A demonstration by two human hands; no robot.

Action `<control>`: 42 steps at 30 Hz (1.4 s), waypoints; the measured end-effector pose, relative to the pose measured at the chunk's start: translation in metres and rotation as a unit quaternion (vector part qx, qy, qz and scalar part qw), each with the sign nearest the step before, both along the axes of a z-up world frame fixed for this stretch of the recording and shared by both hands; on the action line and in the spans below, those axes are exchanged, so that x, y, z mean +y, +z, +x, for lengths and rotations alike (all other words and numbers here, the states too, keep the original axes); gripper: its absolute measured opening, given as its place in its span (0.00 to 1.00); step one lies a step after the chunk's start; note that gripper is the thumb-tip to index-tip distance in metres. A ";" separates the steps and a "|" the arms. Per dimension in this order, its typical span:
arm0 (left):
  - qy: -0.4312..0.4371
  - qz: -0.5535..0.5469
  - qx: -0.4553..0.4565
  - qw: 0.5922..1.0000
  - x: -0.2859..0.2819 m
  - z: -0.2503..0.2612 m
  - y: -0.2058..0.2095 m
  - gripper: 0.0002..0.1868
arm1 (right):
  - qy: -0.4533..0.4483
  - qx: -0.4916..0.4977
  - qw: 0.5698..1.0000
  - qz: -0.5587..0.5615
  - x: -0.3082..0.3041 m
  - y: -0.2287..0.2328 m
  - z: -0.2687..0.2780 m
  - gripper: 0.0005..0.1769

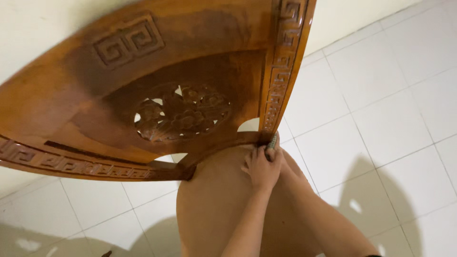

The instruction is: The person wipes a round wooden table with a cloth, then moves a wooden chair and wipes its decorative backrest using a cloth and a spray bottle.

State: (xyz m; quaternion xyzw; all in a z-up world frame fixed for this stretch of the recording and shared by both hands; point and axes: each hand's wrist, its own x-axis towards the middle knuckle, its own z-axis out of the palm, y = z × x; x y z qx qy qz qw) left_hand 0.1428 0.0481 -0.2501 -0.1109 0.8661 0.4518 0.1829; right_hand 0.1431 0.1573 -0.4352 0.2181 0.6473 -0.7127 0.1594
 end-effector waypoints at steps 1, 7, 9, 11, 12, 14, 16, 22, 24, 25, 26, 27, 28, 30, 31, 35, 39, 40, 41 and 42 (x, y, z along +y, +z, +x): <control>0.001 -0.006 0.045 0.999 0.000 0.002 0.005 0.33 | -0.047 0.002 0.997 -0.062 -0.003 -0.001 -0.002 0.32; 0.034 0.082 0.187 0.978 -0.005 0.005 0.045 0.32 | -0.137 -0.005 0.975 -0.175 -0.006 0.065 -0.029 0.28; 0.036 0.100 0.167 0.980 -0.009 0.002 0.068 0.33 | -0.124 0.018 0.964 -0.233 -0.019 0.120 -0.028 0.27; 0.035 0.119 0.144 0.982 -0.009 -0.005 0.091 0.33 | -0.111 0.042 0.950 -0.289 -0.028 0.169 -0.039 0.36; 0.049 0.113 0.233 0.965 -0.010 -0.008 0.102 0.33 | -0.083 0.119 0.967 -0.210 -0.028 0.189 -0.045 0.38; 0.067 0.105 0.323 0.938 -0.011 -0.015 0.126 0.32 | -0.020 0.265 0.963 -0.046 -0.026 0.217 -0.056 0.43; 0.066 0.095 0.292 0.949 -0.015 -0.024 0.152 0.36 | 0.042 0.404 0.906 0.120 -0.023 0.237 -0.067 0.49; 0.038 0.085 0.351 0.932 -0.025 -0.060 0.218 0.35 | 0.000 0.343 0.934 0.098 -0.023 0.298 -0.126 0.54; 0.045 0.097 0.362 0.926 -0.025 -0.070 0.236 0.35 | -0.004 0.295 0.947 0.125 -0.021 0.321 -0.140 0.55; 0.046 0.111 0.364 0.924 -0.024 -0.074 0.246 0.34 | -0.012 0.236 0.959 0.154 -0.020 0.331 -0.145 0.56; 0.046 0.110 0.368 0.922 -0.025 -0.077 0.255 0.34 | -0.012 0.240 0.958 0.153 -0.020 0.339 -0.151 0.56; 0.051 0.105 0.352 0.929 -0.026 -0.081 0.265 0.34 | 0.002 0.333 0.924 0.186 -0.021 0.346 -0.160 0.48; 0.056 0.099 0.335 0.935 -0.027 -0.085 0.276 0.33 | 0.017 0.423 0.880 0.218 -0.020 0.353 -0.167 0.40; 0.055 0.104 0.308 0.944 -0.026 -0.091 0.297 0.34 | 0.025 0.389 0.902 0.188 -0.015 0.368 -0.173 0.46; 0.055 0.108 0.276 0.954 -0.026 -0.094 0.306 0.35 | 0.035 0.351 0.922 0.158 -0.015 0.376 -0.177 0.53; 0.028 0.112 0.255 0.960 -0.033 -0.102 0.331 0.33 | 0.001 0.277 0.959 0.051 -0.023 0.407 -0.187 0.55; 0.014 0.171 0.187 0.967 -0.037 -0.098 0.341 0.35 | 0.049 0.288 0.909 0.297 -0.030 0.426 -0.179 0.50; 0.008 0.171 0.178 0.969 -0.040 -0.094 0.337 0.34 | 0.038 0.317 0.895 0.311 -0.036 0.428 -0.172 0.48; 0.010 0.171 0.180 0.969 -0.041 -0.091 0.332 0.34 | 0.040 0.318 0.895 0.310 -0.043 0.431 -0.164 0.48; 0.007 0.163 0.142 0.976 -0.042 -0.086 0.323 0.35 | 0.044 0.310 0.900 0.304 -0.050 0.432 -0.150 0.53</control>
